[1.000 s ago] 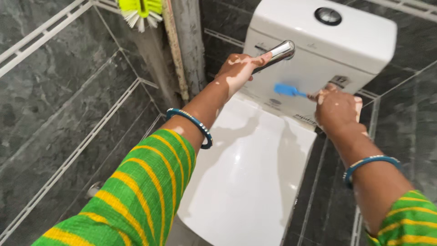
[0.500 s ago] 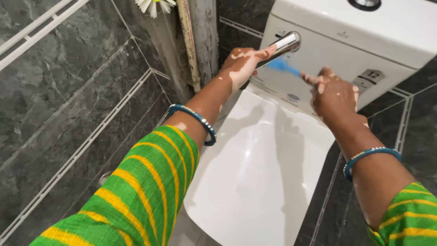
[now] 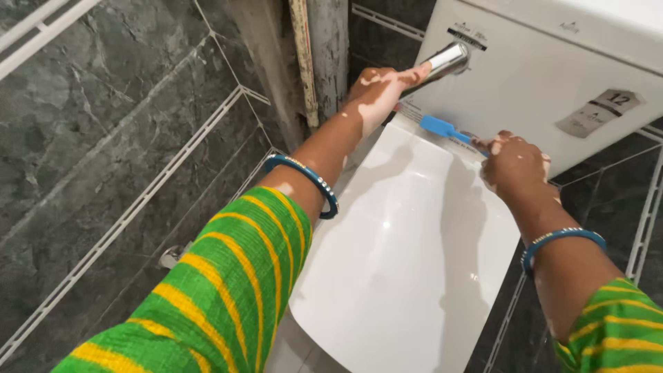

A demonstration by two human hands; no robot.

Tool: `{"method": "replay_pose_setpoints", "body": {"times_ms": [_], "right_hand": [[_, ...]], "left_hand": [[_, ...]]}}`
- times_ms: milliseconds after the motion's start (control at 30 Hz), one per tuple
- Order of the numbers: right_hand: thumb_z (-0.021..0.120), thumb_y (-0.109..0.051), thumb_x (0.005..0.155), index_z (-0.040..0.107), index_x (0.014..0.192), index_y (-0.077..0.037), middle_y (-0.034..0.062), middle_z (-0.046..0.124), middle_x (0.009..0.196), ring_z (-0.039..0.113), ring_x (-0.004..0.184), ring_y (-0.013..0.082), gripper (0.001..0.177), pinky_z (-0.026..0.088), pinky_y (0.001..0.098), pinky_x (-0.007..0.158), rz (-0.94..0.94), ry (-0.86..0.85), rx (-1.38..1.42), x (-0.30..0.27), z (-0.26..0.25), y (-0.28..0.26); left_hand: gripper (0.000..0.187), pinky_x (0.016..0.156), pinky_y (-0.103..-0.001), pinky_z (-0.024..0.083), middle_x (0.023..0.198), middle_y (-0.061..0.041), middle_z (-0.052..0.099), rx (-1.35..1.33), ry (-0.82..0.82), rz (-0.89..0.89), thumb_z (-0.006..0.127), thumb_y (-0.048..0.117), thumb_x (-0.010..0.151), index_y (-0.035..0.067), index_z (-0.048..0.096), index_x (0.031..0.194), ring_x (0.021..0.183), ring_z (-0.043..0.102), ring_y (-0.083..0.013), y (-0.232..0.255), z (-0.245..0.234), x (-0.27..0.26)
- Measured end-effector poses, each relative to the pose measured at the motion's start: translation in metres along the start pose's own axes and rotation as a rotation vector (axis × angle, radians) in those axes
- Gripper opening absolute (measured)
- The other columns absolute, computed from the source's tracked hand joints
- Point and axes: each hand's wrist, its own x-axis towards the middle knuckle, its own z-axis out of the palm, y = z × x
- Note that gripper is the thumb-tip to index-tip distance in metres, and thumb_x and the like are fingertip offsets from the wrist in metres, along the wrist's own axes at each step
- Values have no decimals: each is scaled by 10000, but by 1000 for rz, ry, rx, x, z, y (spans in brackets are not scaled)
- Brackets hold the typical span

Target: The person cleans a toilet by first scrubbing the bowl and seat with a handheld bidet sprayer and a blue brush. They then remove the cistern lid, scrub it on the floor, rinse it, and reinstall it. Finally, they scrub the cistern body and the toilet seat.

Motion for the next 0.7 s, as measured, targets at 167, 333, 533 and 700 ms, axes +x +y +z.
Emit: {"method": "replay_pose_setpoints", "body": {"times_ms": [167,333,533,700], "right_hand": [[637,-85,854,565,1454,-346,131,563,1389,603,1223,368,658,499,562,986,-63,-109,-8,12,17,-38],[526,-82,967,532,1468,-382,79,541,1439,567,1269,371,585,470,572,1028,-15,-96,132,24,34,-69],[654,-56,893,622,1427,-366,128,609,1405,580,1289,355,618,462,492,1087,68,-167,129,47,47,-31],[668,19,814,661,1380,-445,23,616,1440,570,1315,314,732,458,434,1110,122,-225,2,36,54,66]], "left_hand": [[699,687,-345,591,844,-87,775,10,0,6,587,728,769,105,824,978,710,747,-184,-15,0,6],[675,647,-385,546,742,-111,717,109,-26,-53,548,717,808,117,824,944,673,692,-214,-35,8,10],[660,627,-379,554,675,-76,692,102,-62,-32,529,712,815,124,810,921,631,688,-187,-49,33,8],[667,620,-381,547,652,-58,669,83,-78,-76,532,724,793,120,792,903,618,675,-193,-43,25,2]]}}
